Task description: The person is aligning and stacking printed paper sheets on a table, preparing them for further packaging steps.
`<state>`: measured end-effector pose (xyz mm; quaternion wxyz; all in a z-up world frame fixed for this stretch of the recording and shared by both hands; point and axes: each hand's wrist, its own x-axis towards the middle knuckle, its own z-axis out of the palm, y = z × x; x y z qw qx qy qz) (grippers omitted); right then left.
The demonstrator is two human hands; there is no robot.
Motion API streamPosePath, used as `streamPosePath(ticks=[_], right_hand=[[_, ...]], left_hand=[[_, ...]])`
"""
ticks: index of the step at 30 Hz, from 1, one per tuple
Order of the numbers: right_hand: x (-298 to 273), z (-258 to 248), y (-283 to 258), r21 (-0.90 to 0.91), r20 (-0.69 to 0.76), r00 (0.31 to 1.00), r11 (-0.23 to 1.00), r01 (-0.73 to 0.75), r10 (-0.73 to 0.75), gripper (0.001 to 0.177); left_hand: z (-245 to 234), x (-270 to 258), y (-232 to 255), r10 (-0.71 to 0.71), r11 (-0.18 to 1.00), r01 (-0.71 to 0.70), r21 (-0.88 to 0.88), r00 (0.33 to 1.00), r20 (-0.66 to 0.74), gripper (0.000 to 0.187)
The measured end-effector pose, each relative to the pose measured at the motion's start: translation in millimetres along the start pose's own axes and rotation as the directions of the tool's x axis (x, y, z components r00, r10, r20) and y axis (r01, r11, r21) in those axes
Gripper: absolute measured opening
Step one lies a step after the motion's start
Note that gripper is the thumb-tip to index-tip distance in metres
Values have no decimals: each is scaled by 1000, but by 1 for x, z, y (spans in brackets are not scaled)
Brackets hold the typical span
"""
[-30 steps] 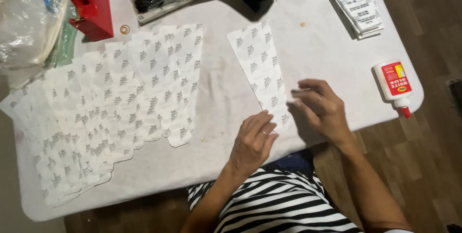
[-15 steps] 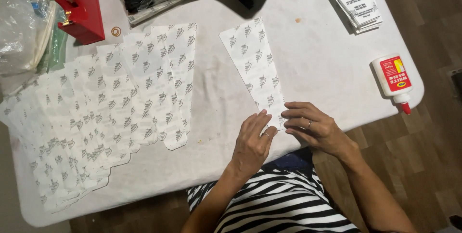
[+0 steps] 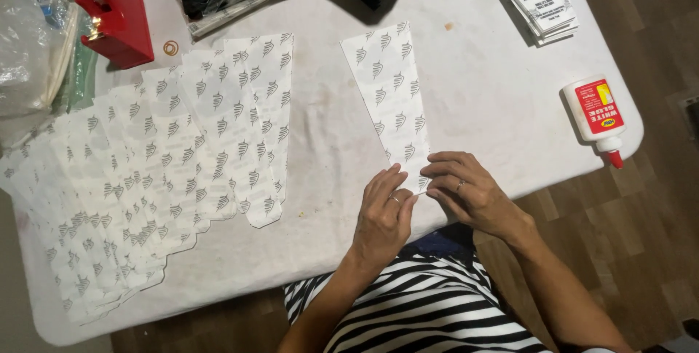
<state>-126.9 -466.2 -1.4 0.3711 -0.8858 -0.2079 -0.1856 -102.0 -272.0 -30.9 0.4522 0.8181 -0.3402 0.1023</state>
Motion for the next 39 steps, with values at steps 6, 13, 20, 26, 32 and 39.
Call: streamPosePath(ticks=[6, 13, 20, 26, 32, 39], right_hand=[[-4, 8, 5, 19, -32, 998, 998, -60, 61, 12], [-4, 9, 1, 78, -65, 982, 982, -174, 179, 11], [-9, 14, 0, 165, -50, 910, 902, -398, 411, 14], [-9, 4, -8, 160, -23, 836, 827, -538, 548, 20], [-17, 29, -15, -158, -204, 845, 836, -526, 494, 33], [-12, 49, 2, -107, -231, 828, 832, -544, 512, 42]], left_hand=[[10, -1, 1, -91, 996, 91, 1, 996, -24, 18], [9, 5, 3, -172, 985, 172, -16, 985, -17, 12], [-1, 9, 1, -305, 926, 315, -206, 949, 79, 7], [-16, 18, 10, -331, 908, 357, -220, 932, 149, 14], [-14, 15, 10, -282, 937, 301, -179, 951, 124, 17], [-4, 3, -1, -225, 956, 234, -178, 972, 73, 18]])
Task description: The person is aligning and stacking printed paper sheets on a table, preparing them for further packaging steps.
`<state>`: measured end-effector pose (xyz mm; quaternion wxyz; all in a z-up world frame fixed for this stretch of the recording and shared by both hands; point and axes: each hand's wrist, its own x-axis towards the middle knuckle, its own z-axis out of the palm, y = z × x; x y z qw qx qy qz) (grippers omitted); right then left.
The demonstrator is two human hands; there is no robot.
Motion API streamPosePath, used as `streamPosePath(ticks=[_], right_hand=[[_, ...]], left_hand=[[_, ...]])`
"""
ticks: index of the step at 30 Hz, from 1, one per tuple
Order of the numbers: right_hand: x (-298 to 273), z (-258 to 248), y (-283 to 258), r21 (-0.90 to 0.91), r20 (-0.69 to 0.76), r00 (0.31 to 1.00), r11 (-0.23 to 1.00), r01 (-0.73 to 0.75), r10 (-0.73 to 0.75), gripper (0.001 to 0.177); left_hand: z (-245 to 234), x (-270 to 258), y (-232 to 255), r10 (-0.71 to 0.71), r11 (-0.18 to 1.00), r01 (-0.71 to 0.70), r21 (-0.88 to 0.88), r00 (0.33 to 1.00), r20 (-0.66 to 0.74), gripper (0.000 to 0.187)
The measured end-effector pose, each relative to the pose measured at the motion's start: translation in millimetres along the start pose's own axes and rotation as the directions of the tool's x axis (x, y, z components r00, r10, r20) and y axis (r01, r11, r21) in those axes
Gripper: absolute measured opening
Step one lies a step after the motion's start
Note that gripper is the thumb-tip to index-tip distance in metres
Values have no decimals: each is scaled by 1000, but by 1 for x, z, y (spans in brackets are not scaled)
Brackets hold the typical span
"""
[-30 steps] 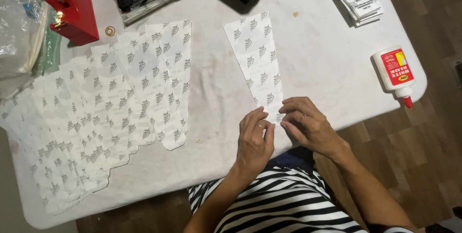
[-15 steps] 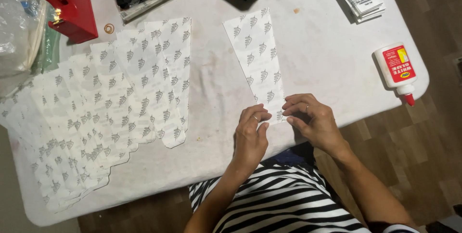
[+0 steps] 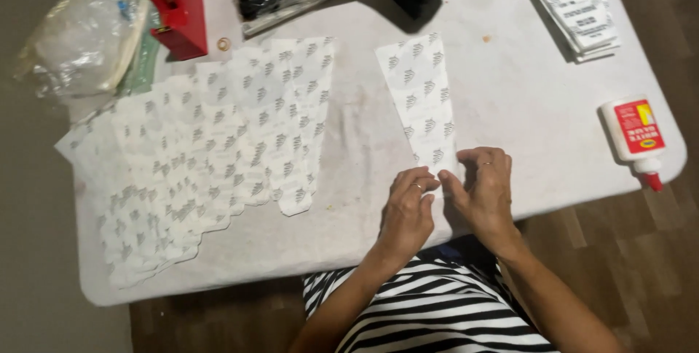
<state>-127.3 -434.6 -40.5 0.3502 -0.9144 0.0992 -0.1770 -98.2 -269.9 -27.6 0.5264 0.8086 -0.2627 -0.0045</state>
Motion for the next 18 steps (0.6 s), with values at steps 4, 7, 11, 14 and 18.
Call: streamPosePath(ticks=[4, 7, 11, 14, 18], right_hand=[[9, -3, -10, 68, 8, 994, 992, -110, 110, 26], [15, -8, -4, 68, 6, 982, 979, -190, 190, 10], [24, -31, 8, 52, -45, 971, 971, -233, 235, 10], [28, -47, 16, 58, -77, 956, 958, -280, 284, 9], [23, -34, 10, -104, -17, 961, 955, -278, 277, 36]], left_hand=[[4, -4, -13, 39, 999, -38, 4, 998, -55, 15], [-25, 3, -20, 136, 984, -119, 135, 983, -127, 11], [-107, 8, -53, 166, 806, 106, 582, 903, -396, 19], [-140, 3, -60, -122, 619, 491, 613, 832, -542, 58], [-146, 12, -42, -408, 508, 697, 506, 713, -571, 85]])
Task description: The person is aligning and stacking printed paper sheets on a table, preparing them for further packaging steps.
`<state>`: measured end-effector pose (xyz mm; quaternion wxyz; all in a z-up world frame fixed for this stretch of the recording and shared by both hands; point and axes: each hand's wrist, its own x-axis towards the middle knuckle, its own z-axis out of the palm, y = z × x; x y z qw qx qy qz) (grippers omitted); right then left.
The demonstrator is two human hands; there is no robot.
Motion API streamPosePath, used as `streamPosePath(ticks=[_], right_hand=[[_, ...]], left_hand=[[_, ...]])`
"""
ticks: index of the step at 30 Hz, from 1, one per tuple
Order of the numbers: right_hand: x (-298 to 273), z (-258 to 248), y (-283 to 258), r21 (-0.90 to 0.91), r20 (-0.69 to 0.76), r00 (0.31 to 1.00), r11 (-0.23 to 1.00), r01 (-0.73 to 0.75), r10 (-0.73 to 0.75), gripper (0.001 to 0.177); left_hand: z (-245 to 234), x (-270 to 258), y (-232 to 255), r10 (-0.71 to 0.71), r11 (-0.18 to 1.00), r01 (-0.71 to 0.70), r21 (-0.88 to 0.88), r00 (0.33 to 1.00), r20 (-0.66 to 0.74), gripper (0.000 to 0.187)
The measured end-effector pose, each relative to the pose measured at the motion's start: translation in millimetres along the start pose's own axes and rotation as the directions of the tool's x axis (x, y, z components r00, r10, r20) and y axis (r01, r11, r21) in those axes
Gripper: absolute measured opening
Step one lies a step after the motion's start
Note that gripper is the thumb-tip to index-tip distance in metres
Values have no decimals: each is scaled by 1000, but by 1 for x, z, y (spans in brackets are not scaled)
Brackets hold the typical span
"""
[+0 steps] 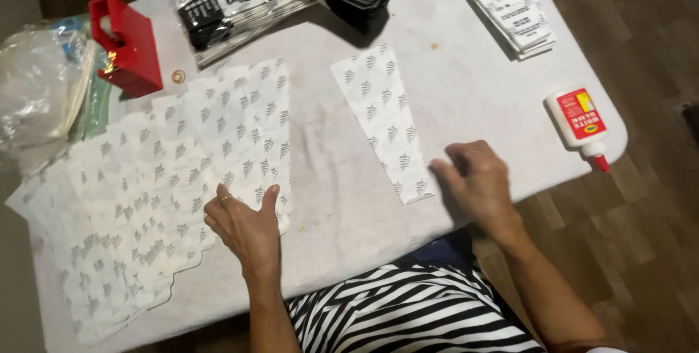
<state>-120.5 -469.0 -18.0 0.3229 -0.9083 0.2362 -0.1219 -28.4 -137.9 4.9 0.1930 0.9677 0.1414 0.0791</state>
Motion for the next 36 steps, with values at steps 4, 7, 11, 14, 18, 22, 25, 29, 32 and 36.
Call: streamPosePath(ticks=[4, 7, 11, 14, 18, 22, 25, 29, 32, 36], right_hand=[[-5, 9, -22, -249, 157, 988, 968, 34, 6, 59], [-5, 13, -36, -225, 197, 980, 973, 59, -14, 38], [-9, 34, -18, -186, 169, 983, 978, 97, -65, 29], [-9, 41, -11, -150, 122, 985, 978, 142, -124, 32], [-1, 32, -21, 35, 254, 964, 996, -83, 72, 34], [-7, 36, -15, 102, 154, 988, 995, 6, -21, 39], [-6, 40, -8, -38, 95, 992, 995, 87, -83, 40], [-3, 41, -5, -120, 44, 987, 980, 161, -157, 19], [1, 35, -8, -65, 92, 988, 989, 133, -127, 17], [7, 18, -17, 35, 144, 987, 997, 62, -66, 20]], left_hand=[[-2, 9, 10, -105, 992, 110, -60, 992, 74, 84], [-8, 7, 10, -94, 976, 108, -187, 992, 80, 75], [8, 3, -7, -74, 919, 64, -390, 997, -12, 42], [14, 0, -11, -93, 891, 74, -448, 995, -21, 36], [13, -5, -7, -196, 881, 198, -429, 979, 50, 21], [14, -11, -7, -199, 888, 208, -410, 978, 64, 21], [21, -12, -18, -123, 949, 105, -297, 992, -42, 20], [12, -18, -8, -21, 936, -31, -350, 989, -145, 15], [1, -23, 10, -76, 866, -7, -500, 986, -146, 11], [-5, -31, 38, -184, 704, 173, -689, 981, 59, 25]])
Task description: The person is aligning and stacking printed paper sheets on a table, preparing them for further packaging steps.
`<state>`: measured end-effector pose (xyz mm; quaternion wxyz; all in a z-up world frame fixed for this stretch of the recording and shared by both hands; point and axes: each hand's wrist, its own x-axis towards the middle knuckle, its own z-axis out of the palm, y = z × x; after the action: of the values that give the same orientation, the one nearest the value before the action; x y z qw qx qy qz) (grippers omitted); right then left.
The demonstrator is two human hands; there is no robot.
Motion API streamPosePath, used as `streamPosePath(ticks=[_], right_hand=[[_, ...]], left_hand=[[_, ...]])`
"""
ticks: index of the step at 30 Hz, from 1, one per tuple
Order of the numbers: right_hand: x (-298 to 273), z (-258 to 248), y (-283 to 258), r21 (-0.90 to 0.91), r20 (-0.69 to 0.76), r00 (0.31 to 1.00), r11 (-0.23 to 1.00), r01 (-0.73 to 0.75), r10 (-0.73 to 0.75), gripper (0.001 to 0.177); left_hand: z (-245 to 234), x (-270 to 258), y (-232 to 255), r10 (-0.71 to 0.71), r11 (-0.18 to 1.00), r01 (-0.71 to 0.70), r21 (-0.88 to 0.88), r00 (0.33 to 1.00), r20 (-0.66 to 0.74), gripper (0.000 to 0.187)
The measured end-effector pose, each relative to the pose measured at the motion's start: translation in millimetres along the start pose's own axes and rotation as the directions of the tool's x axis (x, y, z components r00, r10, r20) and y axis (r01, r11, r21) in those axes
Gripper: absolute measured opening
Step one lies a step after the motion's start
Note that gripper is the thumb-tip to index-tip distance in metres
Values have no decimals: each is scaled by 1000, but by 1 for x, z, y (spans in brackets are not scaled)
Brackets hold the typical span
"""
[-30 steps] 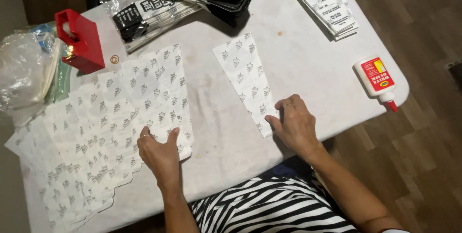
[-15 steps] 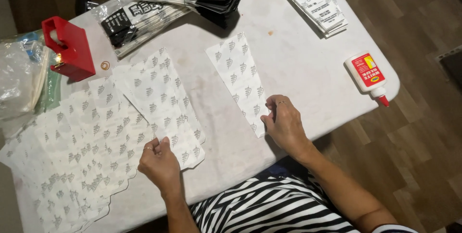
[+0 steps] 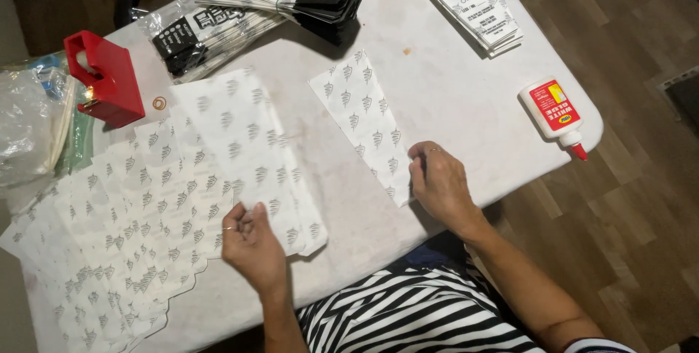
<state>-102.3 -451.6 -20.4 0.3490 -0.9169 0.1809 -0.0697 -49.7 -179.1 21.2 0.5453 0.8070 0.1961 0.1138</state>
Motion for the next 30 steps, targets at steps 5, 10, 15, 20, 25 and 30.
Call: streamPosePath(ticks=[5, 10, 15, 20, 25, 30], right_hand=[[1, -15, 10, -9, -24, 998, 998, -67, 66, 20], [4, -26, 12, -63, -103, 993, 995, -71, 64, 18], [0, -16, -8, -195, -95, 995, 979, -52, 33, 62], [16, -11, -25, -132, 19, 991, 983, -131, 134, 54], [22, -17, -41, -91, 50, 987, 985, -144, 149, 58], [35, -24, -63, -196, 58, 985, 969, -148, 162, 73]], left_hand=[[35, -15, -27, 22, 991, -3, -131, 989, 148, 24], [63, -37, -14, 2, 1000, -8, 17, 942, 335, 25], [71, -38, -6, 91, 986, -136, 97, 923, 374, 31], [74, -37, -1, 74, 989, -118, 93, 922, 380, 38], [75, -38, 0, 94, 981, -151, 124, 921, 377, 42], [76, -35, 1, 87, 979, -153, 135, 912, 401, 50]])
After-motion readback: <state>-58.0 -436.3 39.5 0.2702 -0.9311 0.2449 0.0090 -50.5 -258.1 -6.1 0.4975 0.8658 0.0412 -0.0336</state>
